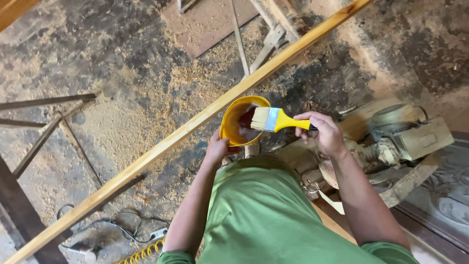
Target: The person applies a clear liquid finish to a long wooden plank using a paintbrush. They repeatedly dip the brush into a yellow container and stroke the liquid along the length of the plank.
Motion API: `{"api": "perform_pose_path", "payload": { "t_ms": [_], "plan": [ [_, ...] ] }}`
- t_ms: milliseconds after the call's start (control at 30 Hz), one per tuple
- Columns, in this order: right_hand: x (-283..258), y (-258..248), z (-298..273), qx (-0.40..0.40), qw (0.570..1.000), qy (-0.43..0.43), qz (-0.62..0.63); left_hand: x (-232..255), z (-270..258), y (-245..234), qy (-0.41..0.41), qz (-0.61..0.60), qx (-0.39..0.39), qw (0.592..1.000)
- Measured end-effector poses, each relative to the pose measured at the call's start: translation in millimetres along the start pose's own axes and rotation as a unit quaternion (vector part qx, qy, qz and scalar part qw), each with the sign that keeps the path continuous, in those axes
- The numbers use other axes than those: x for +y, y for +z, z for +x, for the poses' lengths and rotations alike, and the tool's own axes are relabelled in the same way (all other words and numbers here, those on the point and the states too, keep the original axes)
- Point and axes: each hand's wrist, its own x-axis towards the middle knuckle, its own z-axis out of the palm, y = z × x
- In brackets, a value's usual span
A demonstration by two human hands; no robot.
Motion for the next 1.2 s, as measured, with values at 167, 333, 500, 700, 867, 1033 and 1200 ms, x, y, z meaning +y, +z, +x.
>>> {"api": "perform_pose_path", "payload": {
  "t_ms": [167,333,500,700,867,1033,1200],
  "plan": [
    [9.4,-29.0,-3.1,0.024,0.992,0.036,-0.122,-6.1,13.8,-0.1,0.008,0.000,-0.002,1.000],
    [22.3,-59.3,-2.8,0.030,0.989,0.130,-0.063,-4.5,16.0,6.1,0.017,0.042,-0.007,0.999],
    [51.2,-79.7,6.9,0.028,0.991,0.063,0.118,0.3,17.2,15.8,0.008,0.036,-0.014,0.999],
    [63.8,-90.8,6.9,0.065,0.995,0.072,0.009,-0.6,24.5,19.4,-0.004,0.026,-0.019,0.999],
    [53.7,-82.6,7.9,0.084,0.985,0.144,-0.046,2.0,29.9,19.8,0.019,0.033,-0.023,0.999],
    [63.7,-82.8,7.4,0.050,0.980,0.186,-0.055,-3.1,33.1,18.4,0.006,0.028,-0.016,0.999],
    [83.8,-107.7,40.2,0.116,0.987,0.111,-0.008,-16.6,32.9,15.2,-0.013,-0.043,0.003,0.999]
  ]
}}
